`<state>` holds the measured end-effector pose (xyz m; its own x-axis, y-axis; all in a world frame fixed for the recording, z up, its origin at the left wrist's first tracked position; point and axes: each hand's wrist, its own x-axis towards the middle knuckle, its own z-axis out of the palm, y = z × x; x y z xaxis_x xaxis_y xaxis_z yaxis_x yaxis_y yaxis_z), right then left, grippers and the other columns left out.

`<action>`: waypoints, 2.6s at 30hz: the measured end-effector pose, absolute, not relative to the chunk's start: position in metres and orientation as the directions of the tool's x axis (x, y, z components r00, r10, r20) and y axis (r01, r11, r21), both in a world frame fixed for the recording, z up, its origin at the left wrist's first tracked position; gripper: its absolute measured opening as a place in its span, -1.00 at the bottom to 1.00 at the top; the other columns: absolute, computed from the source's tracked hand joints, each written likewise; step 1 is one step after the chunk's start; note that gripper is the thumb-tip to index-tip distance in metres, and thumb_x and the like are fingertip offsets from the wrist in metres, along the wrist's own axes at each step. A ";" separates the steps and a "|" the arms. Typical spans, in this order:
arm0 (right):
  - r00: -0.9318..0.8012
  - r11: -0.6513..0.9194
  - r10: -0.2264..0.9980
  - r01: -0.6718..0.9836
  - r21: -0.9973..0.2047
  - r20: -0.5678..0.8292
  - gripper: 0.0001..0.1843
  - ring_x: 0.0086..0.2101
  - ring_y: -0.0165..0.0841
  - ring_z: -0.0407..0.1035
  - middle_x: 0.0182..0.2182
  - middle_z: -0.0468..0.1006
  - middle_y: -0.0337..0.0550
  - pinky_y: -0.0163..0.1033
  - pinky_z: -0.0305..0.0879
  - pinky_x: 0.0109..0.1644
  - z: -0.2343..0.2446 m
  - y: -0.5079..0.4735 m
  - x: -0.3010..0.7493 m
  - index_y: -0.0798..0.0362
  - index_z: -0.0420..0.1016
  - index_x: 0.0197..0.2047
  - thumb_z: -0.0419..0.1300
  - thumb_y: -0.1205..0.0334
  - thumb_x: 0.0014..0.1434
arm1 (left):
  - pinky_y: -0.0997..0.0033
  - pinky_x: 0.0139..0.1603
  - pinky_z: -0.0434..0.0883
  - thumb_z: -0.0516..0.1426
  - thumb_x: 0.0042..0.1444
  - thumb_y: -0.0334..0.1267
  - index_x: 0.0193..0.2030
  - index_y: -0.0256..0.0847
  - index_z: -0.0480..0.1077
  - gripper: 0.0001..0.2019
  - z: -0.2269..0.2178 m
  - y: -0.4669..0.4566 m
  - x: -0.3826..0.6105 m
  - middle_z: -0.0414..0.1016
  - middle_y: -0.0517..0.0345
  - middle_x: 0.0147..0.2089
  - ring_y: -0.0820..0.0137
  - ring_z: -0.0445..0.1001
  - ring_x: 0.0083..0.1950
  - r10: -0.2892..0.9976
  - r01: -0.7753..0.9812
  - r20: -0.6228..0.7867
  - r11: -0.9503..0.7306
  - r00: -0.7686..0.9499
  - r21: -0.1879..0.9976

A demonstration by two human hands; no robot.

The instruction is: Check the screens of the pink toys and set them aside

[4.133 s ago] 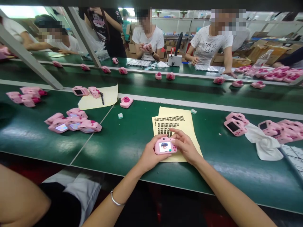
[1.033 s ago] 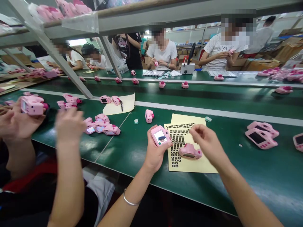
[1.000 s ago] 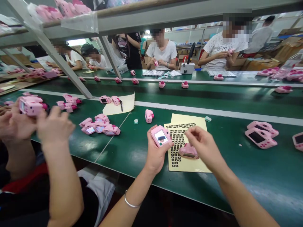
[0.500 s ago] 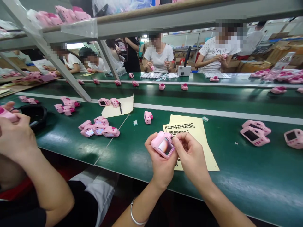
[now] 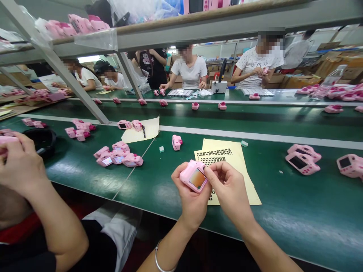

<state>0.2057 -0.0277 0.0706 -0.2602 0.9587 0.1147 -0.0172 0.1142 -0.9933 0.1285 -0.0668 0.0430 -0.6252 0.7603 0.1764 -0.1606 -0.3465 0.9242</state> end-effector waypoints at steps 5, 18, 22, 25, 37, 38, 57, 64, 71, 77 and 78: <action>-0.314 0.014 0.948 -0.091 -0.996 0.042 -0.53 -0.47 -0.45 0.25 -0.48 0.40 -0.20 -0.34 0.25 -0.42 0.070 -0.019 0.210 0.10 0.33 -0.41 0.34 -0.14 -0.02 | 0.62 -0.16 0.44 0.38 -0.12 -0.22 0.06 0.04 0.01 -0.28 0.043 -0.069 0.128 0.32 0.22 -0.01 0.59 0.43 -0.19 0.775 -0.142 0.188 -0.336 -0.603 0.931; -0.406 0.115 0.898 -0.155 -0.981 0.170 -0.63 -0.43 -0.45 0.32 -0.44 0.45 -0.17 -0.37 0.26 -0.42 0.072 -0.009 0.219 0.11 0.43 -0.39 0.29 -0.07 0.09 | 0.63 -0.17 0.44 0.36 -0.09 -0.29 0.12 0.05 0.02 -0.27 0.054 -0.070 0.124 0.37 0.23 -0.07 0.58 0.45 -0.20 0.863 -0.219 0.136 -0.271 -0.486 0.937; -0.422 0.123 0.891 -0.128 -0.984 0.166 -0.69 -0.41 -0.44 0.31 -0.43 0.41 -0.16 -0.33 0.29 -0.40 0.070 -0.005 0.220 0.09 0.45 -0.40 0.30 0.00 0.09 | 0.60 -0.08 0.46 0.37 -0.13 -0.30 0.15 0.08 0.04 -0.23 0.048 -0.069 0.126 0.37 0.22 0.00 0.53 0.46 -0.08 0.875 -0.334 0.069 -0.255 -0.479 0.907; -0.485 0.056 0.868 -0.125 -0.991 0.110 -0.77 -0.36 -0.38 0.34 -0.37 0.43 -0.11 -0.28 0.34 -0.38 0.073 -0.001 0.225 0.04 0.47 -0.38 0.31 0.05 0.07 | 0.56 -0.02 0.47 0.36 -0.12 -0.32 0.17 0.11 0.03 -0.22 0.049 -0.068 0.127 0.37 0.21 0.04 0.48 0.45 0.01 0.898 -0.435 0.007 -0.220 -0.440 0.873; -0.511 0.049 0.855 -0.089 -0.995 0.088 -0.65 -0.42 -0.45 0.32 -0.40 0.44 -0.17 -0.36 0.29 -0.44 0.061 0.015 0.227 0.08 0.48 -0.21 0.28 -0.04 0.10 | 0.53 0.02 0.49 0.34 -0.10 -0.37 0.16 0.04 0.07 -0.26 0.051 -0.060 0.132 0.34 0.15 0.10 0.41 0.43 0.09 0.925 -0.467 0.011 -0.202 -0.380 0.861; -0.516 0.077 0.849 -0.084 -0.993 0.110 -0.66 -0.38 -0.43 0.34 -0.35 0.47 -0.14 -0.35 0.32 -0.39 0.061 0.018 0.229 0.08 0.49 -0.20 0.28 -0.03 0.12 | 0.53 0.04 0.48 0.34 -0.09 -0.37 0.17 0.05 0.06 -0.26 0.049 -0.058 0.132 0.33 0.15 0.11 0.41 0.42 0.12 0.929 -0.457 0.018 -0.199 -0.369 0.867; -0.142 0.255 0.956 0.837 -0.485 0.257 -0.60 0.07 -0.07 0.31 0.09 0.42 0.05 0.11 0.24 0.12 -0.008 0.131 0.389 0.02 0.47 0.14 0.03 0.17 0.29 | -0.06 0.45 0.13 0.35 -0.11 0.01 0.40 0.08 -0.11 -0.01 0.008 0.001 0.082 0.01 -0.02 0.37 0.12 0.03 0.41 0.861 0.544 0.176 -0.447 0.478 0.710; -0.307 0.423 0.898 0.801 -0.424 0.316 -0.70 -0.04 -0.20 0.36 -0.05 0.48 0.04 -0.09 0.26 0.04 -0.016 0.121 0.316 0.07 0.55 -0.05 0.06 0.20 0.27 | 0.15 0.26 0.35 0.23 0.08 -0.24 0.35 0.11 0.03 -0.27 -0.006 0.000 0.088 0.02 -0.01 0.31 0.22 0.19 0.29 0.897 0.599 0.085 -0.357 0.433 0.716; -0.360 0.349 0.927 0.734 -0.583 0.102 -0.82 -0.24 -0.38 0.42 -0.22 0.57 -0.23 -0.35 0.12 -0.31 -0.019 0.125 0.246 -0.03 0.56 -0.25 0.12 0.19 0.20 | 0.34 -0.05 0.43 0.29 -0.04 -0.16 0.21 0.02 0.18 -0.34 -0.010 0.005 0.094 0.09 0.04 0.17 0.37 0.33 0.00 0.962 0.612 0.012 -0.184 0.274 0.769; -0.381 0.334 0.924 0.756 -0.563 0.036 -0.87 -0.28 -0.39 0.37 -0.25 0.57 -0.24 -0.35 0.02 -0.34 -0.008 0.126 0.243 -0.04 0.54 -0.27 0.16 0.21 0.15 | 0.36 0.08 0.38 0.32 -0.10 -0.19 0.13 -0.09 0.22 -0.37 -0.005 0.009 0.092 0.30 0.10 0.08 0.36 0.35 0.07 0.980 0.499 0.141 -0.194 0.143 0.844; -0.394 0.337 0.919 0.752 -0.566 0.024 -0.88 -0.29 -0.39 0.36 -0.28 0.56 -0.24 -0.35 0.01 -0.35 -0.008 0.128 0.241 -0.03 0.54 -0.29 0.17 0.21 0.14 | 0.37 0.07 0.38 0.33 -0.12 -0.17 0.12 -0.10 0.24 -0.37 -0.004 0.010 0.091 0.32 0.11 0.08 0.37 0.36 0.06 0.984 0.478 0.132 -0.172 0.117 0.861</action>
